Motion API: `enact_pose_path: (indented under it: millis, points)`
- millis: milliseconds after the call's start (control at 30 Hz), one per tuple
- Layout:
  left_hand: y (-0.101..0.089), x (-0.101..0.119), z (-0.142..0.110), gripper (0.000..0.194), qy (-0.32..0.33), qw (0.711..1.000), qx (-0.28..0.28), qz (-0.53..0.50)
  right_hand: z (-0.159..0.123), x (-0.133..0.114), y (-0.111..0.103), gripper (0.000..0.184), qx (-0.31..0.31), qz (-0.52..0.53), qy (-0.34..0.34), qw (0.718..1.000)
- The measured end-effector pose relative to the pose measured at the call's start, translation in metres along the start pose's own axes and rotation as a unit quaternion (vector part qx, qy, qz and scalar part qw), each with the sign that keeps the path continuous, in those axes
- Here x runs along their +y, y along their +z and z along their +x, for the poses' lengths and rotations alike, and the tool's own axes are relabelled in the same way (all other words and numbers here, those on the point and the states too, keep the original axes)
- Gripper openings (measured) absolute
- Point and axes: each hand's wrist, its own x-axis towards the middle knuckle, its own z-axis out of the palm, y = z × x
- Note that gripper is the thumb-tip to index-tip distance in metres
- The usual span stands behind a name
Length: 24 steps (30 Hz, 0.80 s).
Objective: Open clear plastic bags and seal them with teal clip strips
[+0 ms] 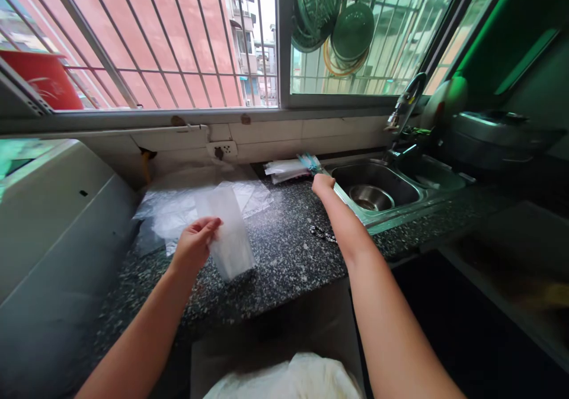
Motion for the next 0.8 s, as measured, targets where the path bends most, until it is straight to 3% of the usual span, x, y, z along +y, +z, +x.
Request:
enact_pose_path:
  millis: [300,400,567,800]
  points:
    - [-0.001,0.0,-0.001,0.034,0.001,1.0,-0.002,0.0,0.015,0.023,0.009,0.044,0.001,-0.025,0.093,0.995]
    - [-0.001,0.001,-0.002,0.034,-0.001,1.0,0.002,-0.005,0.019,0.03,0.01,0.047,-0.025,-0.02,0.11,0.993]
    - [-0.001,0.0,-0.002,0.034,-0.007,1.0,0.002,-0.005,0.022,0.027,0.015,0.042,-0.066,-0.015,0.088,0.994]
    - [-0.004,-0.003,-0.001,0.035,-0.011,1.0,-0.01,-0.005,0.009,-0.006,0.024,0.042,-0.078,-0.015,-0.01,0.997]
